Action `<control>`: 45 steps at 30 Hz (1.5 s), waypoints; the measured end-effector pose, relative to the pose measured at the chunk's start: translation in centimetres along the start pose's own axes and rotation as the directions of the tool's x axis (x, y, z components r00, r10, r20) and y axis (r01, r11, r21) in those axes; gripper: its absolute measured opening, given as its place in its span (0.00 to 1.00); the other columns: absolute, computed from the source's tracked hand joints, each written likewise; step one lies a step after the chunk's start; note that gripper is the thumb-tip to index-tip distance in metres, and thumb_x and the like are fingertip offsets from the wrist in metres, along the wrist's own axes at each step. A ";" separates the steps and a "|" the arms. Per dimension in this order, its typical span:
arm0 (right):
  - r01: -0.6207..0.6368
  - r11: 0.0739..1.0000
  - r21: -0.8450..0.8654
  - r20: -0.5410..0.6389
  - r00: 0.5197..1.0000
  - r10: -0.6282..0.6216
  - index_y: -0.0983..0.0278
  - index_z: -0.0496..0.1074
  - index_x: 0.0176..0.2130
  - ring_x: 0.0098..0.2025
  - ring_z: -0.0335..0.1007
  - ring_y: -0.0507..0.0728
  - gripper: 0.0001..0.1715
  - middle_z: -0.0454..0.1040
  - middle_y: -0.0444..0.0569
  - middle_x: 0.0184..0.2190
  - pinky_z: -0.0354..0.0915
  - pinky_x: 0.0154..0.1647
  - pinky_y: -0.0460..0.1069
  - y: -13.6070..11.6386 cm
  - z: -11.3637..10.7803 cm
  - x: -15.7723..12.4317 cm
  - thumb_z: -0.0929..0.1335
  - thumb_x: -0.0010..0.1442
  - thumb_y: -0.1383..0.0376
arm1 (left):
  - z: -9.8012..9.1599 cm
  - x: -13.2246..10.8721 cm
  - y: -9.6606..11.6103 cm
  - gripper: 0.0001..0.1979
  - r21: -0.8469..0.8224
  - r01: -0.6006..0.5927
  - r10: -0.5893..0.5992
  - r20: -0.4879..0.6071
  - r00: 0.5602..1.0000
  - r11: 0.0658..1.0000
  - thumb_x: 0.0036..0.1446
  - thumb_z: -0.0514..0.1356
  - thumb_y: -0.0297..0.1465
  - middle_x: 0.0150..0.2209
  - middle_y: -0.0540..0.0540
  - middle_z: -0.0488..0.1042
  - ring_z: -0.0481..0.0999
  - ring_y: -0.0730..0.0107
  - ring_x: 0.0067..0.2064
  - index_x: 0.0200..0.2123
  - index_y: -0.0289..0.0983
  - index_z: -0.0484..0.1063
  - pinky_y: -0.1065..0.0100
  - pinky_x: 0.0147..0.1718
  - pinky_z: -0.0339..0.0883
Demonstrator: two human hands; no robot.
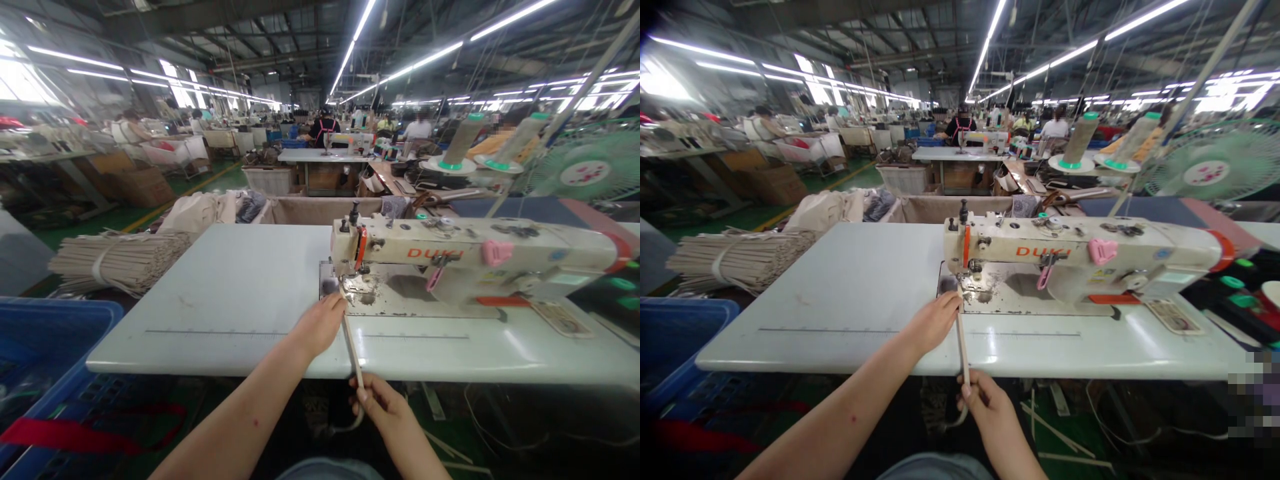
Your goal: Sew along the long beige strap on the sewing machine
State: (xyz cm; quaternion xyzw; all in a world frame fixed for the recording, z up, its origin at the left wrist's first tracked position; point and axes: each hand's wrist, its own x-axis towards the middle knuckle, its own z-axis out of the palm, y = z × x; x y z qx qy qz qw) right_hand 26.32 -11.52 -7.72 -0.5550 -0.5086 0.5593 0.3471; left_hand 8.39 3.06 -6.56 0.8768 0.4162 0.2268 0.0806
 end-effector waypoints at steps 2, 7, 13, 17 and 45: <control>-0.052 0.998 0.042 -0.008 0.999 0.053 0.62 0.74 0.43 0.30 0.70 0.58 0.42 0.73 0.45 0.24 0.64 0.34 0.51 0.2 0.1 -0.1 0.66 0.54 0.29 | 0.1 0.0 -0.1 0.12 -0.004 -0.004 0.004 -0.006 1.000 1.000 0.69 0.50 0.25 0.55 0.41 0.72 0.72 0.58 0.58 0.52 0.39 0.67 0.55 0.60 0.69; -0.016 0.986 -0.166 -0.086 0.996 0.001 0.60 0.75 0.36 0.28 0.66 0.58 0.40 0.71 0.45 0.24 0.62 0.31 0.51 0.0 0.1 -0.4 0.60 0.60 0.30 | 0.1 0.0 0.0 0.11 -0.002 0.003 -0.003 -0.018 1.000 1.000 0.70 0.50 0.27 0.55 0.42 0.72 0.73 0.59 0.57 0.51 0.40 0.68 0.55 0.59 0.70; 0.064 0.995 -0.082 0.021 0.998 -0.063 0.61 0.81 0.30 0.38 0.70 0.61 0.37 0.76 0.50 0.31 0.65 0.43 0.53 -2.1 -0.2 -0.5 0.64 0.61 0.34 | 0.2 0.0 -0.1 0.10 0.033 -0.023 0.023 -0.005 1.000 0.999 0.70 0.50 0.27 0.55 0.41 0.72 0.72 0.59 0.58 0.51 0.38 0.67 0.55 0.60 0.70; -0.047 0.988 0.145 0.093 0.995 0.033 0.63 0.81 0.31 0.31 0.67 0.56 0.30 0.74 0.47 0.25 0.62 0.36 0.49 -2.8 -0.2 -1.3 0.71 0.58 0.39 | 0.2 0.0 -0.1 0.10 0.033 -0.018 0.018 -0.001 1.000 0.999 0.70 0.51 0.27 0.54 0.42 0.72 0.73 0.59 0.59 0.51 0.39 0.67 0.55 0.61 0.69; -0.015 0.980 0.199 0.155 0.988 -0.016 0.64 0.79 0.26 0.31 0.67 0.57 0.30 0.75 0.49 0.25 0.62 0.37 0.51 -1.7 -0.5 -0.7 0.72 0.59 0.41 | -0.6 -0.5 0.5 0.07 0.082 -0.062 0.067 -0.055 0.996 0.995 0.68 0.54 0.26 0.50 0.41 0.75 0.77 0.60 0.52 0.47 0.38 0.70 0.58 0.54 0.74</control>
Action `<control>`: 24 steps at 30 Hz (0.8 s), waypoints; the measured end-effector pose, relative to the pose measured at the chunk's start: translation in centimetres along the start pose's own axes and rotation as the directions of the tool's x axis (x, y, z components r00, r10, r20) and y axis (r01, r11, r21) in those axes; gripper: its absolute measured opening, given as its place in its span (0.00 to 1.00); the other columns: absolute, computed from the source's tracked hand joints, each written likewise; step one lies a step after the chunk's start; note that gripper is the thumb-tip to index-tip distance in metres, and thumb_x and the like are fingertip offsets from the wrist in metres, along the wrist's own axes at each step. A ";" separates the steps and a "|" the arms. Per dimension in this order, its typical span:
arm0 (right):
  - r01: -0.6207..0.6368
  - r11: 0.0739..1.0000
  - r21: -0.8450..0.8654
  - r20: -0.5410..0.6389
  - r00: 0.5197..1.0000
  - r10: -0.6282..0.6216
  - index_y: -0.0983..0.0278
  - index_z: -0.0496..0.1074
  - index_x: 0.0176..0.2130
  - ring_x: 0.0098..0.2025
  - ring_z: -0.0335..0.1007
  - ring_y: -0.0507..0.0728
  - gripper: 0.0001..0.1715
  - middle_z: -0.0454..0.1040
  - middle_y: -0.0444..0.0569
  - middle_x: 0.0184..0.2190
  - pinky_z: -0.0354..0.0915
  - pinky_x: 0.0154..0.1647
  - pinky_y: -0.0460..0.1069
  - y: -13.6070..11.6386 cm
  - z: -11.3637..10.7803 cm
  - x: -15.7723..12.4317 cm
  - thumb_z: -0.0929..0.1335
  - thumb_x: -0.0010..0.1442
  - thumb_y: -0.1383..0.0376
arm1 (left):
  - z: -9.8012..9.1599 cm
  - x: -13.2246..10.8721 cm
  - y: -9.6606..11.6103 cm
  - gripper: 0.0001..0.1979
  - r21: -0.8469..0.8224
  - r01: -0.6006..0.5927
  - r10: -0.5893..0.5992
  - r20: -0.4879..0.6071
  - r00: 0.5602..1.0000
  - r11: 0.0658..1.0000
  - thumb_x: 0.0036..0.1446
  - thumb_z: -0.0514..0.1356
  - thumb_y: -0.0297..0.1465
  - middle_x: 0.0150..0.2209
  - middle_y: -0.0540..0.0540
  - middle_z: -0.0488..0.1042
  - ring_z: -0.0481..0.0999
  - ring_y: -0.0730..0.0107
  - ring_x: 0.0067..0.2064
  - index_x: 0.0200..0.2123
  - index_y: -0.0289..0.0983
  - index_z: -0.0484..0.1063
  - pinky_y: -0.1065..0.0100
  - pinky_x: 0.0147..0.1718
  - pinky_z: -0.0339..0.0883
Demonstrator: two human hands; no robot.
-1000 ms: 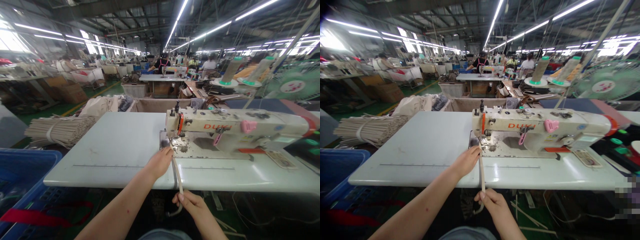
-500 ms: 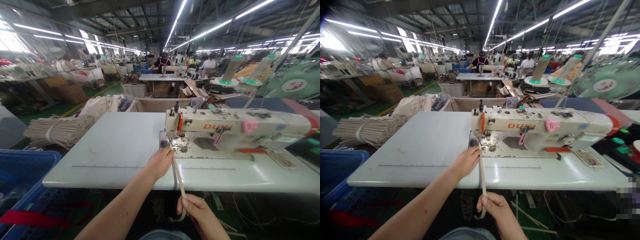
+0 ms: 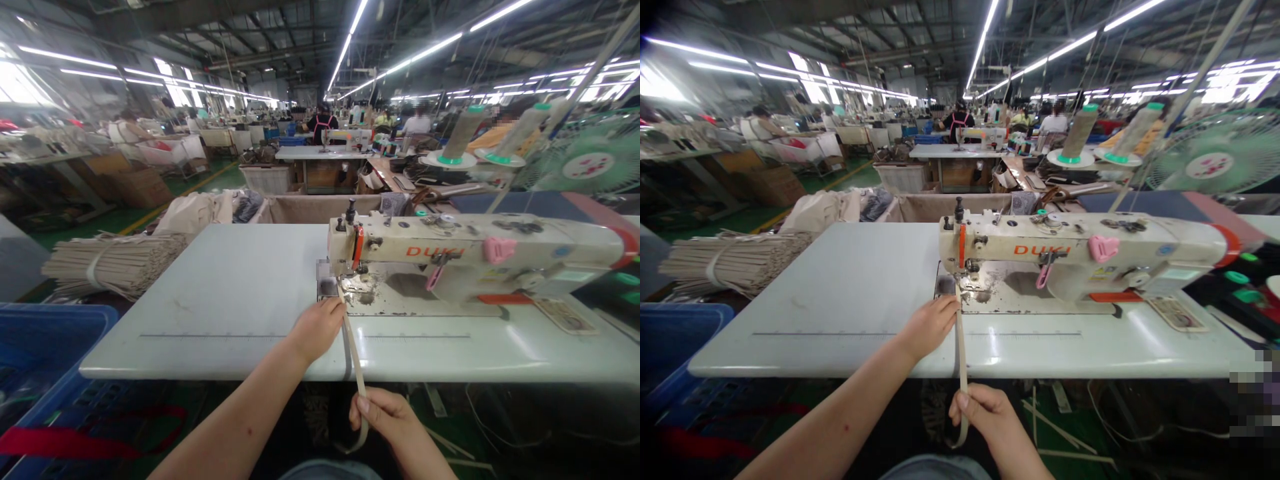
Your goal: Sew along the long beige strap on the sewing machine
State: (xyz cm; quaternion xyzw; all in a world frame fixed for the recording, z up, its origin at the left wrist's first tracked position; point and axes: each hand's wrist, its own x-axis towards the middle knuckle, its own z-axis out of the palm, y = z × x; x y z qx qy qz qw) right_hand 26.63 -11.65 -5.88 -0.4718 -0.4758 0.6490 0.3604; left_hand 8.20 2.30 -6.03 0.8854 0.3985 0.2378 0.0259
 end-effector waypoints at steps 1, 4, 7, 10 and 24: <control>-0.001 1.000 0.008 -0.013 1.000 0.001 0.65 0.79 0.26 0.31 0.67 0.57 0.30 0.75 0.49 0.25 0.62 0.37 0.50 -0.1 0.0 -0.1 0.72 0.59 0.42 | 0.0 0.0 0.0 0.07 0.011 -0.009 0.009 -0.004 1.000 1.000 0.68 0.55 0.25 0.50 0.41 0.75 0.78 0.60 0.51 0.46 0.38 0.70 0.58 0.54 0.74; -0.004 1.000 0.027 -0.028 1.000 0.005 0.65 0.80 0.27 0.32 0.67 0.56 0.28 0.76 0.49 0.26 0.61 0.37 0.50 0.0 0.0 0.0 0.72 0.60 0.43 | -0.1 0.0 0.0 0.07 0.050 -0.047 0.048 -0.017 0.999 0.998 0.67 0.55 0.25 0.50 0.40 0.76 0.78 0.59 0.50 0.45 0.37 0.72 0.58 0.53 0.74; 0.003 0.999 0.035 0.007 1.000 -0.003 0.65 0.80 0.27 0.31 0.68 0.57 0.29 0.76 0.49 0.25 0.60 0.36 0.50 0.4 -0.1 0.4 0.73 0.58 0.42 | 0.0 0.0 0.0 0.07 0.078 -0.070 0.074 -0.039 0.997 0.994 0.67 0.56 0.26 0.51 0.39 0.76 0.79 0.58 0.49 0.45 0.36 0.72 0.56 0.53 0.75; -0.020 0.998 0.054 -0.002 1.000 0.020 0.64 0.80 0.28 0.31 0.67 0.56 0.28 0.76 0.48 0.25 0.59 0.36 0.50 0.5 -0.1 0.6 0.73 0.58 0.43 | 0.0 0.0 0.0 0.07 0.073 -0.072 0.076 -0.050 0.996 0.995 0.67 0.56 0.26 0.51 0.38 0.76 0.79 0.58 0.49 0.46 0.35 0.72 0.56 0.52 0.75; -0.042 0.997 0.057 0.003 0.999 0.042 0.64 0.79 0.29 0.32 0.66 0.56 0.28 0.75 0.47 0.26 0.57 0.37 0.50 -0.1 0.4 1.1 0.72 0.59 0.42 | 0.0 0.5 -0.2 0.10 -0.118 -0.023 0.023 0.004 1.000 0.993 0.67 0.53 0.23 0.54 0.40 0.71 0.73 0.58 0.57 0.49 0.38 0.68 0.55 0.60 0.70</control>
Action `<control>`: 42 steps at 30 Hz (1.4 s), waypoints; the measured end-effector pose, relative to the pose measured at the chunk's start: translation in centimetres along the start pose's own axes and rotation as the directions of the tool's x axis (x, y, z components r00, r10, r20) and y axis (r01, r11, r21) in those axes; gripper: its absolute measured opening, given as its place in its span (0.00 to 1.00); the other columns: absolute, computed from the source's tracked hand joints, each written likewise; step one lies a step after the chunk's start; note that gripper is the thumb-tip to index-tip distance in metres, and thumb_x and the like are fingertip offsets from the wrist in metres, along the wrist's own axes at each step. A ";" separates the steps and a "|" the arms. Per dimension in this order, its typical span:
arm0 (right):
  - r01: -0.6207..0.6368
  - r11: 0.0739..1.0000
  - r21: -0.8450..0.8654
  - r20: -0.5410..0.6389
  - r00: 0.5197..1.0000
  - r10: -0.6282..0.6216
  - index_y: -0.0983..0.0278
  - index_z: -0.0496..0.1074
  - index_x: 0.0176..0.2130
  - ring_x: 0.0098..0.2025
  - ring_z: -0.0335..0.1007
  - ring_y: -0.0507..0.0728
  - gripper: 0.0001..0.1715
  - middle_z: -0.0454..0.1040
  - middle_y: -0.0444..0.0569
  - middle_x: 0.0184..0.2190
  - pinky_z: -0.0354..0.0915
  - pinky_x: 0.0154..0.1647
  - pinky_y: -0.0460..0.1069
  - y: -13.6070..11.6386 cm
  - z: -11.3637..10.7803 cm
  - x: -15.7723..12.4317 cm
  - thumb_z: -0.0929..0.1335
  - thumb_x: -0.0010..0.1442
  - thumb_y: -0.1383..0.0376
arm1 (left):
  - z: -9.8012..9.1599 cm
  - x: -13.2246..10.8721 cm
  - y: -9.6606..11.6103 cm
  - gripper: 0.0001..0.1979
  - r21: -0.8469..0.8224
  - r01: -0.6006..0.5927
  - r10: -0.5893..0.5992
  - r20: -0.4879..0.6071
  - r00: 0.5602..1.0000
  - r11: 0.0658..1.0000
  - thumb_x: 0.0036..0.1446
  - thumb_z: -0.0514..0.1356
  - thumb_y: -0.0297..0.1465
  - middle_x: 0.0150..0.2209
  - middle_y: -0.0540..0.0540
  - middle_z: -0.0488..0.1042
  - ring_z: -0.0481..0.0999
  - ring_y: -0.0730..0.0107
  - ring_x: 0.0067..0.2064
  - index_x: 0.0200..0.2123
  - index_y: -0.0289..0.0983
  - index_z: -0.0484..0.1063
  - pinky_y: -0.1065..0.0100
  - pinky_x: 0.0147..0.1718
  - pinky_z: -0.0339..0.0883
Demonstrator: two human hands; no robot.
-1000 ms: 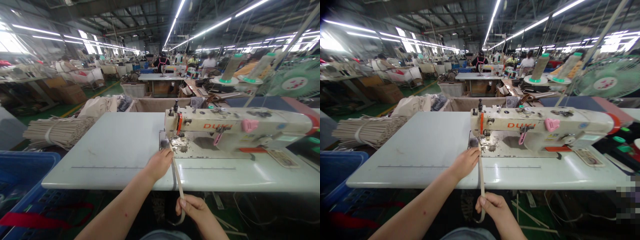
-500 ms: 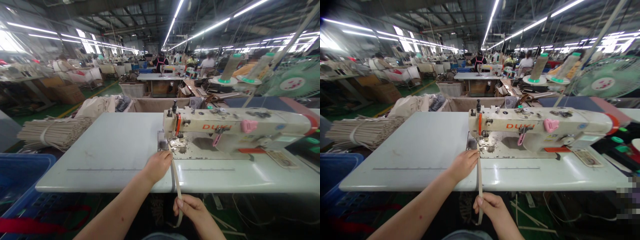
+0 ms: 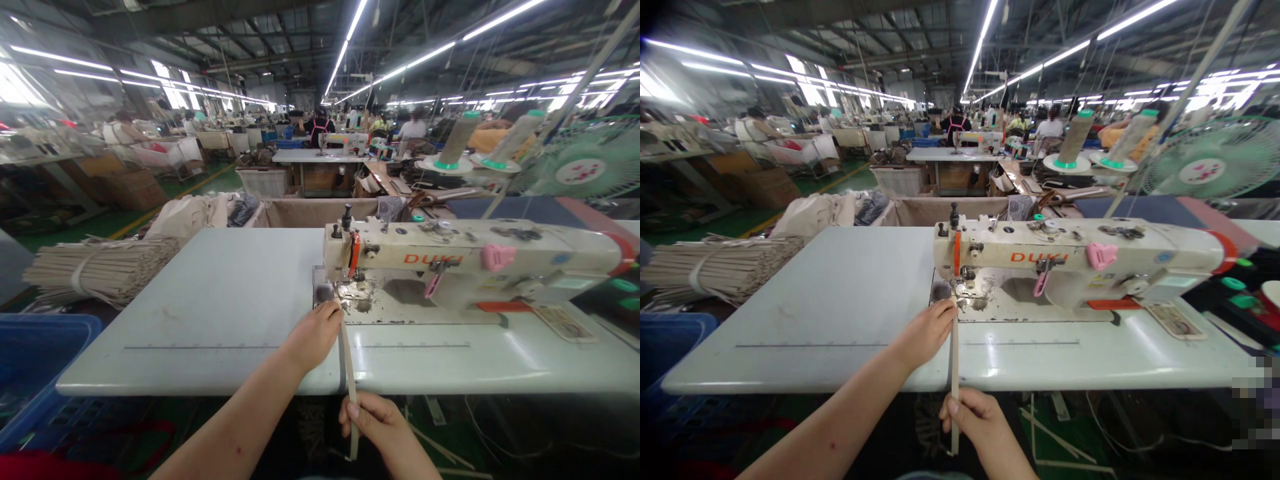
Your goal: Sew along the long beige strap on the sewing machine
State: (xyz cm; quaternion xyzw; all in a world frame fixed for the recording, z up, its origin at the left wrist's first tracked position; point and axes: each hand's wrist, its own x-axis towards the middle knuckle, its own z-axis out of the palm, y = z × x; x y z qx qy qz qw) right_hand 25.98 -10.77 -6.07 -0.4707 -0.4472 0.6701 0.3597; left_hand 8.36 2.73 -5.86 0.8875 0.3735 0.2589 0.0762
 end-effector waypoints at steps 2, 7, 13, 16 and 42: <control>-0.004 1.000 0.001 0.000 1.000 0.004 0.64 0.79 0.30 0.32 0.65 0.56 0.29 0.74 0.47 0.26 0.56 0.37 0.50 0.1 -0.1 0.1 0.72 0.58 0.41 | 0.1 0.1 -0.1 0.09 -0.002 0.007 -0.007 -0.002 1.000 1.000 0.68 0.53 0.23 0.54 0.40 0.70 0.72 0.58 0.57 0.48 0.38 0.68 0.54 0.61 0.70; -0.010 1.000 -0.001 0.011 1.000 0.010 0.65 0.79 0.30 0.32 0.65 0.56 0.28 0.74 0.47 0.25 0.56 0.38 0.50 0.4 -0.2 0.2 0.73 0.57 0.42 | 0.3 0.3 -0.2 0.09 0.029 -0.003 0.003 -0.006 1.000 1.000 0.67 0.52 0.23 0.54 0.40 0.70 0.71 0.56 0.58 0.47 0.38 0.68 0.49 0.65 0.64; -0.026 0.999 0.026 0.011 1.000 0.026 0.64 0.80 0.30 0.31 0.66 0.55 0.28 0.75 0.46 0.25 0.57 0.37 0.50 0.7 -0.3 0.5 0.75 0.56 0.42 | 0.4 0.4 -0.4 0.12 0.026 0.007 -0.007 0.003 1.000 1.000 0.67 0.51 0.23 0.56 0.40 0.70 0.71 0.56 0.61 0.52 0.39 0.66 0.47 0.67 0.61; -0.015 1.000 0.017 0.014 1.000 0.014 0.64 0.80 0.30 0.31 0.67 0.55 0.28 0.75 0.46 0.25 0.58 0.36 0.49 0.8 -0.4 0.6 0.75 0.56 0.42 | 0.6 0.4 -0.5 0.13 0.036 0.000 -0.001 0.024 1.000 0.999 0.68 0.51 0.24 0.55 0.41 0.70 0.69 0.56 0.63 0.53 0.40 0.65 0.47 0.69 0.59; 0.010 0.999 0.041 -0.125 0.992 -0.005 0.63 0.81 0.42 0.39 0.74 0.60 0.29 0.81 0.51 0.34 0.68 0.44 0.53 -1.4 0.6 0.6 0.76 0.54 0.42 | 0.1 0.0 -0.1 0.09 0.035 0.031 -0.031 -0.014 0.999 0.999 0.65 0.56 0.23 0.53 0.42 0.72 0.74 0.59 0.55 0.48 0.39 0.68 0.56 0.58 0.71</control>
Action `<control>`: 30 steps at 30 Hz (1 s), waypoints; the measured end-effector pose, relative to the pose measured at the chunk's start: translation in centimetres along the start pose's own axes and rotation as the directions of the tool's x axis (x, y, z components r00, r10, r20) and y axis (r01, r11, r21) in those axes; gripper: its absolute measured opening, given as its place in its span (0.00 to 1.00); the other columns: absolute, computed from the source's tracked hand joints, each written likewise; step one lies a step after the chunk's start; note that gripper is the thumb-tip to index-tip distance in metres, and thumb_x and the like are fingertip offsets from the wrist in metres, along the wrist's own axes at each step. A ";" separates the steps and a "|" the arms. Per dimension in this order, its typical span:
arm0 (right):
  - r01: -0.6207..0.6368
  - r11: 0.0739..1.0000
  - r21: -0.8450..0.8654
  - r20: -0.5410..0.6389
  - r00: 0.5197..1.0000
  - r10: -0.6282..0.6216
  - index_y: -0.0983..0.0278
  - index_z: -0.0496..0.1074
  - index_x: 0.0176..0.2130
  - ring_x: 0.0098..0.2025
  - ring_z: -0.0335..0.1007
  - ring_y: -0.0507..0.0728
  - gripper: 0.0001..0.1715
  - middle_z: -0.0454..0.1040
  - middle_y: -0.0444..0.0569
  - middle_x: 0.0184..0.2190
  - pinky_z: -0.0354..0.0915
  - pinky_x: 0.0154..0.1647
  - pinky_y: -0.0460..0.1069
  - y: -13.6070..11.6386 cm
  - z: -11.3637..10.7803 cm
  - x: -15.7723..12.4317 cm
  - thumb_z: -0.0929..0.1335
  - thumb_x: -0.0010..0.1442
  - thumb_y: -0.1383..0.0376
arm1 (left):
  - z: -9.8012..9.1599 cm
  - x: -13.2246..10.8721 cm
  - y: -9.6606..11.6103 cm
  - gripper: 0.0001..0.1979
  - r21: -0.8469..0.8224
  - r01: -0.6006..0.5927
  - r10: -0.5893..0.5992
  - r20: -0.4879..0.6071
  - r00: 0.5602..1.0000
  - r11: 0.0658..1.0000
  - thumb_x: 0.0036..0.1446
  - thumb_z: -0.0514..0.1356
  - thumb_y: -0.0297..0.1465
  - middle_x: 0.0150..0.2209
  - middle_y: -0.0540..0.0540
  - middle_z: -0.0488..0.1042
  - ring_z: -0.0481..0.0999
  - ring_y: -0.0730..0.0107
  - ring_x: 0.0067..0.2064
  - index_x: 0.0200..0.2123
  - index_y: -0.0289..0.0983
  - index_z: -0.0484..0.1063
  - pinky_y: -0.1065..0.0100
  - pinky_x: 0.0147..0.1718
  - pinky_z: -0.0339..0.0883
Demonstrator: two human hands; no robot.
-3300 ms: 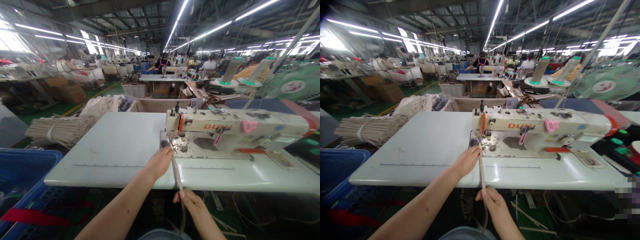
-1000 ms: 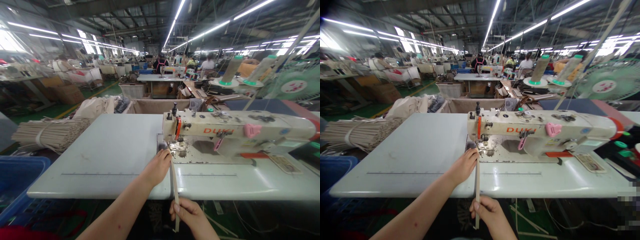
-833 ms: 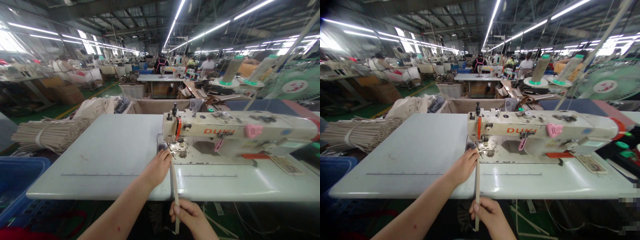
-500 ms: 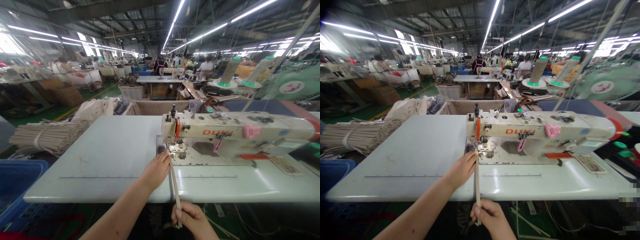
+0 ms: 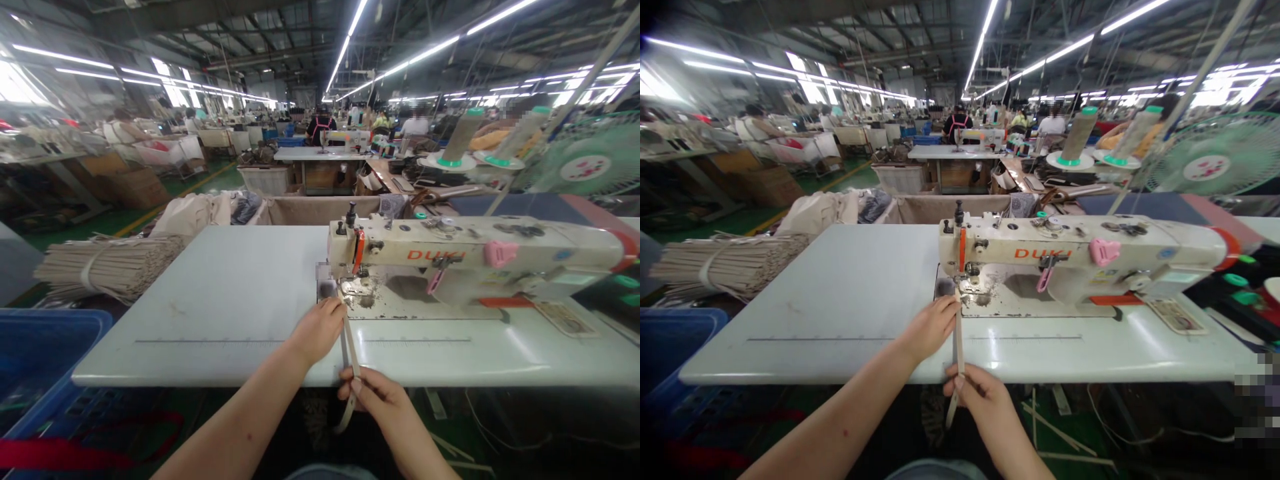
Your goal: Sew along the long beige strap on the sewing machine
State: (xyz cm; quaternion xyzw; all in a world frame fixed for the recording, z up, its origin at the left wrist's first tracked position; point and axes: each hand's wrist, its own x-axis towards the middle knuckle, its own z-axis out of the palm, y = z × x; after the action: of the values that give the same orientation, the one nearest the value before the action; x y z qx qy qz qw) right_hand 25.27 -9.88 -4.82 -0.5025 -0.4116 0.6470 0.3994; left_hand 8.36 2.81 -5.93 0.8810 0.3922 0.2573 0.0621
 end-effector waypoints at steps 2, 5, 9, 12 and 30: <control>-0.048 0.996 0.078 0.003 0.999 0.048 0.64 0.80 0.43 0.36 0.75 0.59 0.28 0.81 0.51 0.32 0.70 0.41 0.53 -0.4 0.3 -0.4 0.76 0.56 0.44 | 0.1 0.0 0.0 0.11 0.002 0.006 -0.006 -0.002 1.000 1.000 0.66 0.55 0.24 0.53 0.41 0.72 0.74 0.59 0.55 0.50 0.39 0.68 0.55 0.58 0.71; -0.064 0.992 0.105 -0.006 0.998 0.065 0.65 0.79 0.40 0.33 0.75 0.58 0.26 0.81 0.51 0.29 0.69 0.38 0.51 -0.5 0.4 -0.9 0.76 0.56 0.46 | 0.1 -0.1 0.0 0.11 0.014 0.013 -0.013 0.005 1.000 1.000 0.66 0.55 0.24 0.52 0.41 0.73 0.75 0.58 0.55 0.50 0.39 0.68 0.54 0.58 0.72; -0.079 0.989 0.122 -0.022 0.996 0.083 0.66 0.80 0.37 0.33 0.75 0.57 0.25 0.81 0.51 0.29 0.70 0.38 0.51 -0.3 0.3 -1.7 0.77 0.55 0.46 | 0.1 -0.1 0.0 0.11 0.033 0.018 -0.018 0.000 1.000 0.999 0.66 0.54 0.25 0.53 0.40 0.73 0.75 0.58 0.55 0.49 0.39 0.69 0.54 0.58 0.72; -0.096 0.987 0.128 -0.026 0.995 0.100 0.66 0.80 0.35 0.33 0.76 0.58 0.27 0.80 0.51 0.29 0.70 0.39 0.51 -0.2 0.3 -2.2 0.77 0.54 0.44 | 0.3 -0.1 -0.1 0.11 0.032 0.022 -0.022 0.003 1.000 0.999 0.67 0.54 0.26 0.53 0.40 0.73 0.75 0.58 0.55 0.50 0.39 0.70 0.54 0.58 0.71; -0.111 0.989 0.094 0.075 0.992 0.104 0.66 0.81 0.30 0.31 0.75 0.57 0.30 0.81 0.52 0.26 0.69 0.35 0.50 1.8 -0.6 -2.0 0.76 0.53 0.41 | 0.4 -0.3 -0.2 0.10 0.012 0.017 -0.018 0.024 1.000 1.000 0.66 0.56 0.26 0.53 0.43 0.72 0.75 0.59 0.56 0.49 0.40 0.67 0.55 0.58 0.72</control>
State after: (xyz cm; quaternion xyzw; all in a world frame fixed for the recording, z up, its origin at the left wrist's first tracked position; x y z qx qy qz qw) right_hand 26.06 -12.25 -5.99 -0.4809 -0.3655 0.7041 0.3733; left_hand 8.24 2.79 -6.41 0.8809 0.4006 0.2440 0.0639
